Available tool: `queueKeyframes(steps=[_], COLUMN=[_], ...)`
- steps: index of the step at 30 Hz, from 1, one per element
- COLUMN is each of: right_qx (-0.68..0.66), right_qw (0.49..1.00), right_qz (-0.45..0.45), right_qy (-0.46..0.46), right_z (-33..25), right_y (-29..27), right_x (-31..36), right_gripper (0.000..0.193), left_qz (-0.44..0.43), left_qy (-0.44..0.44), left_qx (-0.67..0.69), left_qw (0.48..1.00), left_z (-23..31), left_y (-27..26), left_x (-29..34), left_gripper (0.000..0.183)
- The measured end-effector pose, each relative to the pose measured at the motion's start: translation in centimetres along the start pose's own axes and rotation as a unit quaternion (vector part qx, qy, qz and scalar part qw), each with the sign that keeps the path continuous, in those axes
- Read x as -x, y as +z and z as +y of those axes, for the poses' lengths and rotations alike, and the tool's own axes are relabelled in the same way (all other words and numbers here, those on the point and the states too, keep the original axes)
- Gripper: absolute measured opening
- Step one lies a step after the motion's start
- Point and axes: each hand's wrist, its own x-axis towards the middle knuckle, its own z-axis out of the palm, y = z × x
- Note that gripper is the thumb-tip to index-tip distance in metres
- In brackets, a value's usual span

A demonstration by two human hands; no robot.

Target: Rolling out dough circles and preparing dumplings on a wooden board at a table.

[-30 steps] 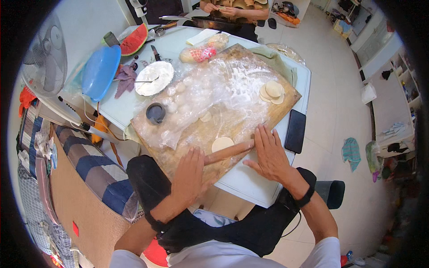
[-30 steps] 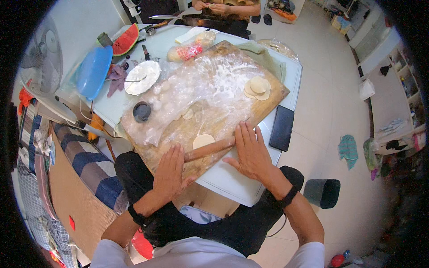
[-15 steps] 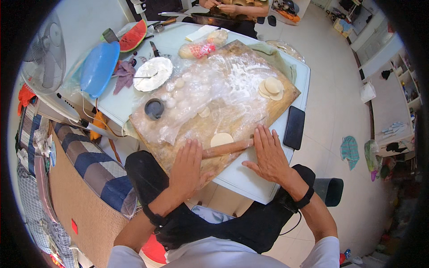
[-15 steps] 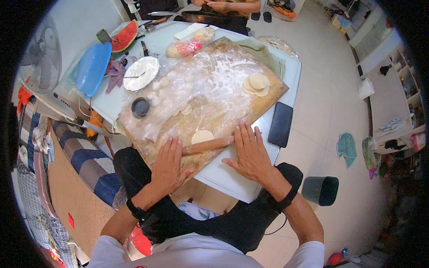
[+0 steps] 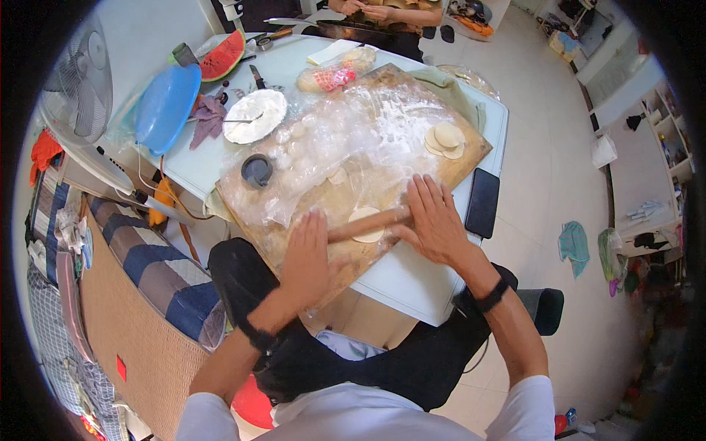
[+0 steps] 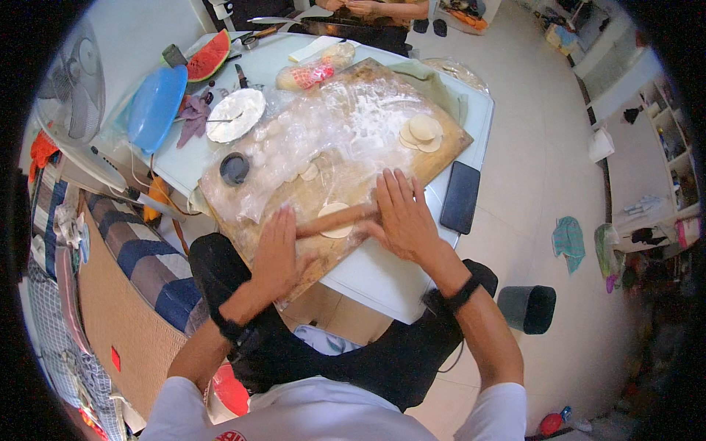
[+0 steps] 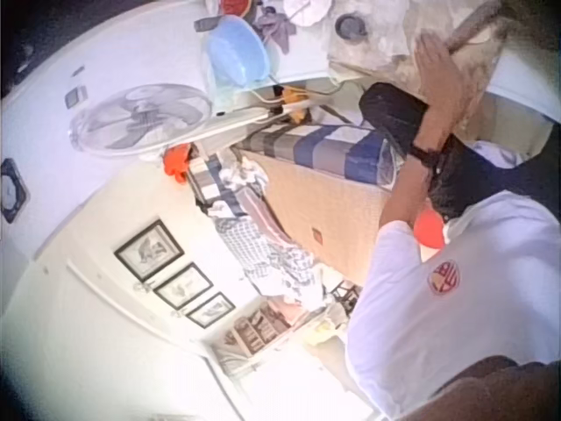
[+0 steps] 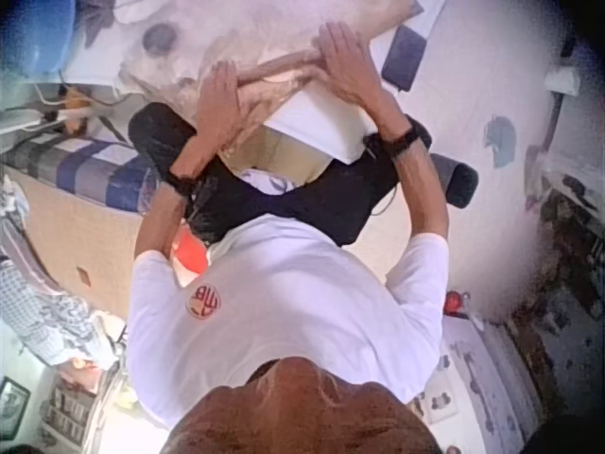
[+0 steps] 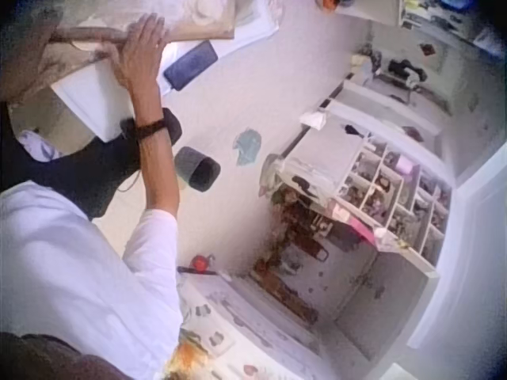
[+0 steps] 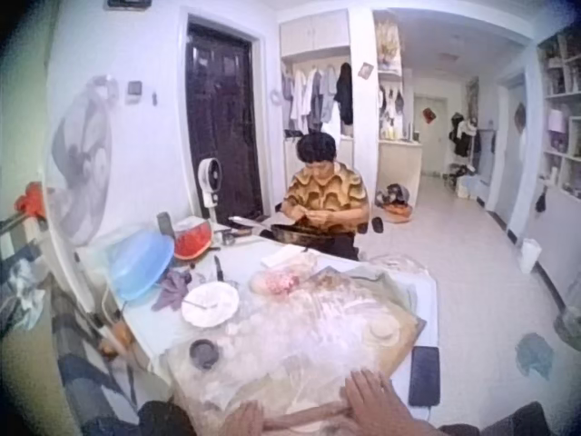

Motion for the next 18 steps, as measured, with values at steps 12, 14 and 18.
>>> queueKeyframes(steps=[12, 14, 18], right_qx=[-0.059, -0.063, -0.061], right_qw=[0.993, 0.993, 0.997], right_qz=[-0.087, -0.078, 0.017], right_qy=[0.058, 0.059, 0.049], right_z=[-2.3, -2.1, -2.5], right_y=[-1.5, -1.0, -0.5], right_x=[4.5, 4.7, 4.2], right_gripper=[0.093, 0.093, 0.091], left_qz=[0.080, 0.064, 0.060], left_qy=[0.087, 0.076, 0.055], left_qx=[0.000, 0.035, 0.071], left_qw=[0.993, 0.994, 0.994], left_z=[0.3, 0.5, 0.0], left_y=[0.1, 0.1, -1.0], left_x=[1.4, 0.4, -1.1], left_gripper=[0.061, 0.058, 0.046])
